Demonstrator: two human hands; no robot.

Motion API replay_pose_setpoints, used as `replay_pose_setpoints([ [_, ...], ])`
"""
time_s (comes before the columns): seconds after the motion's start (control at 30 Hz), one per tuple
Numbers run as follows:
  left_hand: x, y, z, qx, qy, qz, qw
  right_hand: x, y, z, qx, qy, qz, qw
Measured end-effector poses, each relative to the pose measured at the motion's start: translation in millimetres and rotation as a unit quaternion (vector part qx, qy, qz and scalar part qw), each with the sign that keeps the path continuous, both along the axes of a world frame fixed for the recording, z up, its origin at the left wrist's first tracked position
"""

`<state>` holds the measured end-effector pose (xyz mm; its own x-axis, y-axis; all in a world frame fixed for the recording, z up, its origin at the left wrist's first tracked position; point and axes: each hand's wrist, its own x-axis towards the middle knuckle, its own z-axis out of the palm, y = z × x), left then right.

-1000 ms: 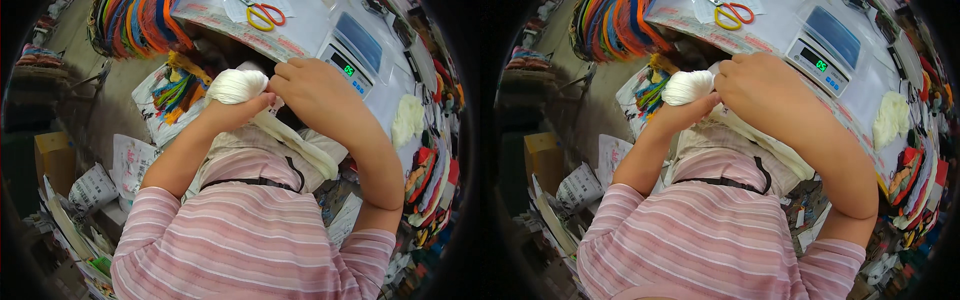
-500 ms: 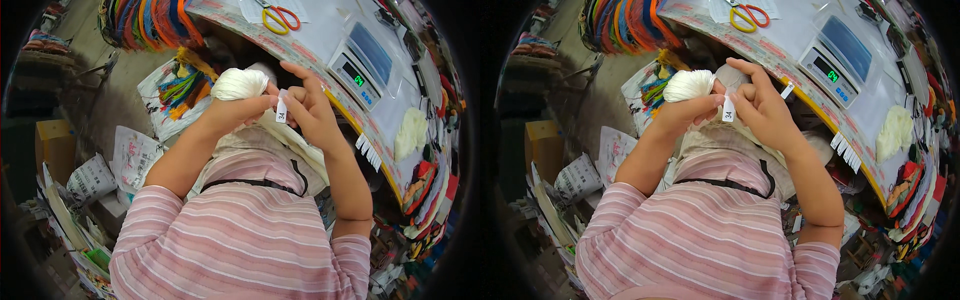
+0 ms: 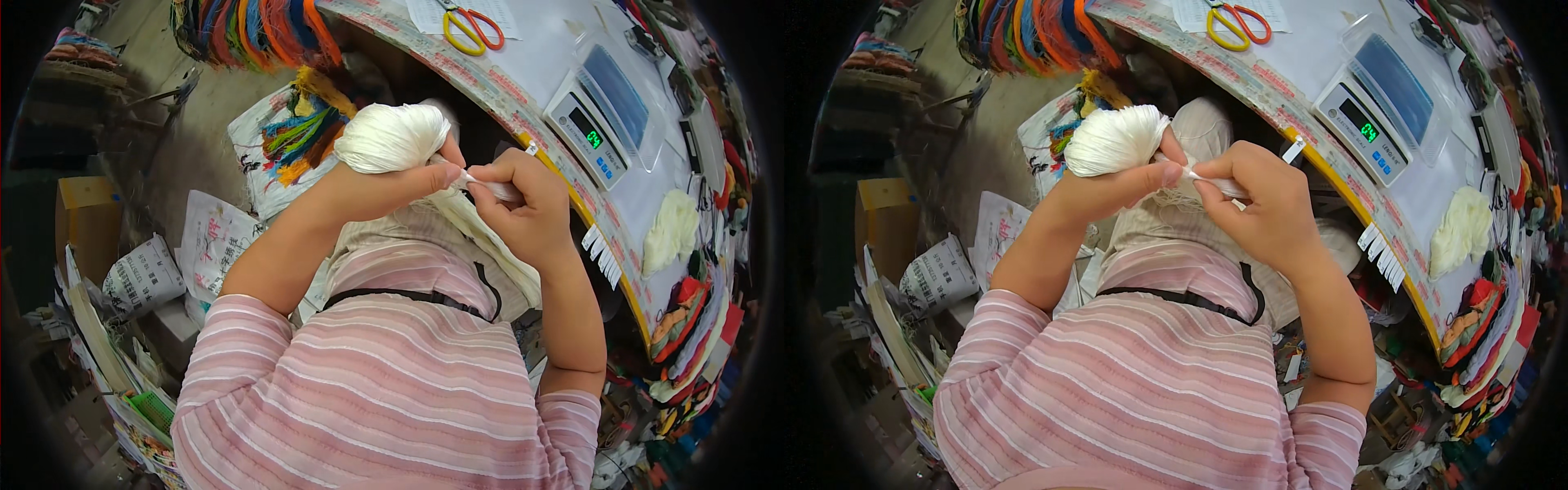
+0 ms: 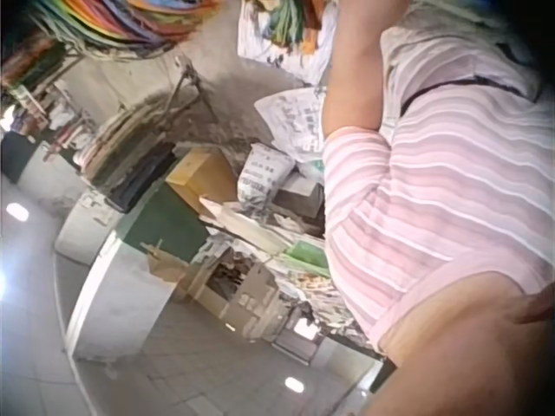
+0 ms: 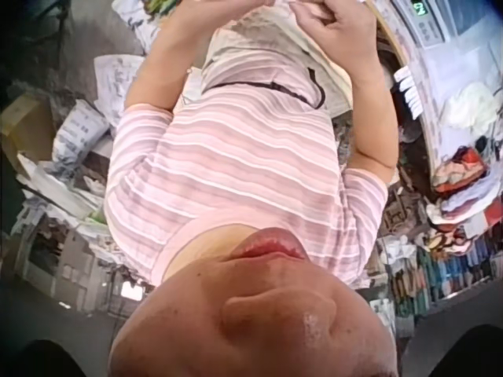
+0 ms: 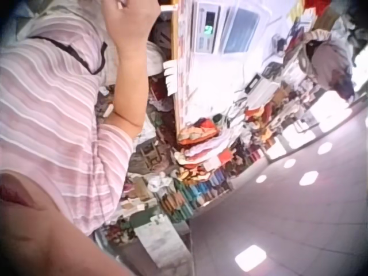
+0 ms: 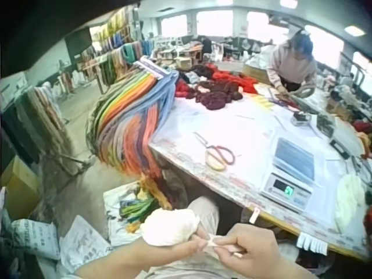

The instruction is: The recorder is weighing bundles of white yarn on a digital scale, trimming them with scissors, and tagging them.

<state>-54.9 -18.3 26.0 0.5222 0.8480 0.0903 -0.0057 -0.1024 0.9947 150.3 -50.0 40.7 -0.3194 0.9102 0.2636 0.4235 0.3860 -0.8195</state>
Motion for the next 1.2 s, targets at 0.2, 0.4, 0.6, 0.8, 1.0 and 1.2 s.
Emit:
replay_pose_setpoints([
  [0.2,5.7,-6.3,12.8,-0.399,-0.153,-0.039,0.903,7.6,4.1,-1.1,0.402,-0.186,0.101,0.891],
  [0.4,1.3,-11.6,-0.9,-0.36,-0.162,-0.032,0.918,1.6,-8.4,-1.9,0.061,0.001,0.001,0.998],
  [0.6,10.3,-10.5,-2.7,-0.052,-0.055,0.018,0.997,-9.0,-18.5,3.3,-0.222,0.277,-0.058,0.933],
  [0.8,-0.3,-3.2,2.2,-0.296,-0.108,-0.037,0.948,1.3,-12.4,-6.9,0.248,-0.081,0.03,0.965],
  [1.0,-80.6,22.7,-23.5,-0.291,-0.294,-0.015,0.91,26.2,-23.4,-2.0,-0.076,0.263,-0.171,0.947],
  [1.2,-333.2,62.0,-86.8,-0.167,-0.474,0.211,0.838,85.6,-32.8,-5.0,-0.167,0.364,-0.227,0.888],
])
